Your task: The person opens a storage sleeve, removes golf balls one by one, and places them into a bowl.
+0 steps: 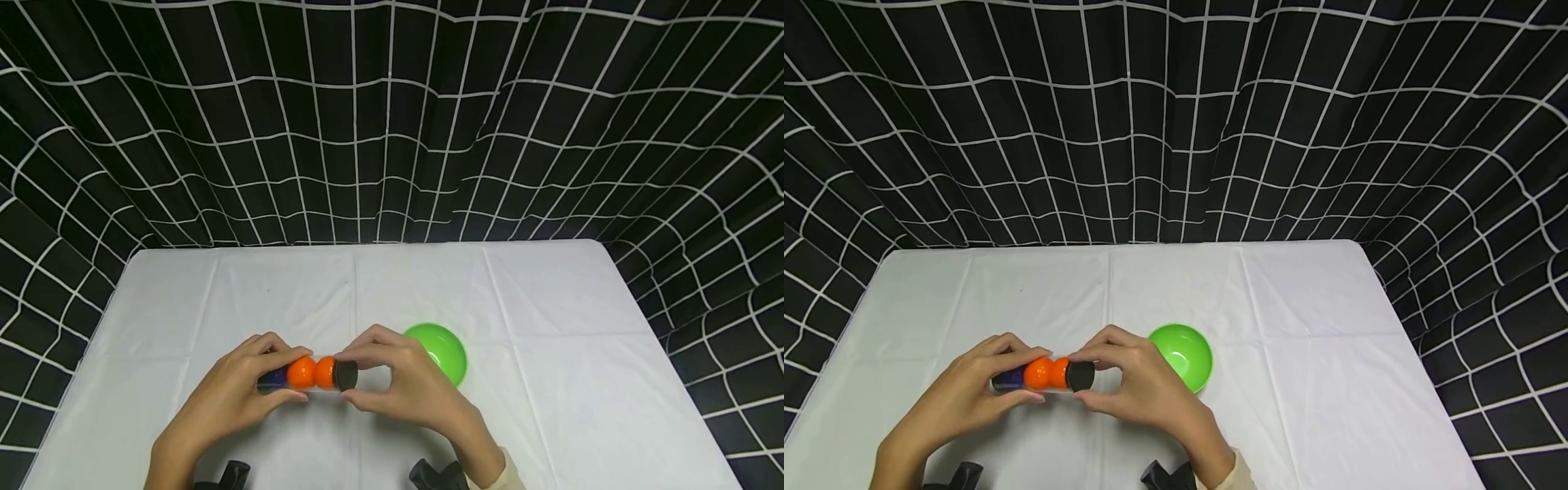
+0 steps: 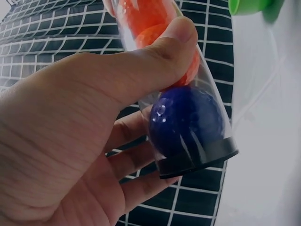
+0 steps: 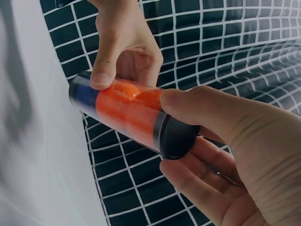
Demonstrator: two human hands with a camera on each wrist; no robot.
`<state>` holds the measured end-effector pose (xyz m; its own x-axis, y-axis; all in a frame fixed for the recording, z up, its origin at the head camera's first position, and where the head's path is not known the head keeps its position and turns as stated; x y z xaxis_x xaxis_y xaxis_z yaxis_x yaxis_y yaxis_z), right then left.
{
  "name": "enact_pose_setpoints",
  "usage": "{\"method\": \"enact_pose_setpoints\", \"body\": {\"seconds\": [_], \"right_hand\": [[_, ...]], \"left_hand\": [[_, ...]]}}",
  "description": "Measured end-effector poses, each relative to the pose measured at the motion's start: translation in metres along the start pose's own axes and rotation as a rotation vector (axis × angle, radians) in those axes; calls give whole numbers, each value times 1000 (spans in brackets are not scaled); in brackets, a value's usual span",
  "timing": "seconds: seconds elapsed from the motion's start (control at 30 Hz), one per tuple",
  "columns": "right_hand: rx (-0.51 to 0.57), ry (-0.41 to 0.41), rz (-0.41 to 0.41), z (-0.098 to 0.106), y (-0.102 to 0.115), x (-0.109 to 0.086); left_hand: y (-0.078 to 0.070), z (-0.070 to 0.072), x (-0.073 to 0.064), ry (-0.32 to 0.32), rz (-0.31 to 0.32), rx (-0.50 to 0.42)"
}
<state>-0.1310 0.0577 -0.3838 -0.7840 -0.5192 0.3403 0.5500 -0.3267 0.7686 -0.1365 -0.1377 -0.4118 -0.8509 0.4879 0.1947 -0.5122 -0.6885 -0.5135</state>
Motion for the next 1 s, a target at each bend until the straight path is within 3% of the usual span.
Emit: {"method": "enact_pose_setpoints", "body": {"seconds": [0.6, 1.0], "right_hand": [[24, -23, -21, 0, 1, 1], [-34, 3, 79, 0, 10, -2]], "left_hand": [[-11, 10, -4, -19, -9, 100], [-10, 6, -4, -2, -20, 81]]}}
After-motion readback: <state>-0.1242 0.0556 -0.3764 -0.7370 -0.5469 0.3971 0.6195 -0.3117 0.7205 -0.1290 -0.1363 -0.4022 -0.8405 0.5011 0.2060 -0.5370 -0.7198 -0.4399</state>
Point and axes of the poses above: each hand's wrist, its own x-axis towards the middle knuckle, its own z-axis out of the back of the hand, y = z × x, the point moved 9 cm from there along x, towards the middle knuckle, and after that the axes turned 2 degrees about -z, right-handed, at the moved point
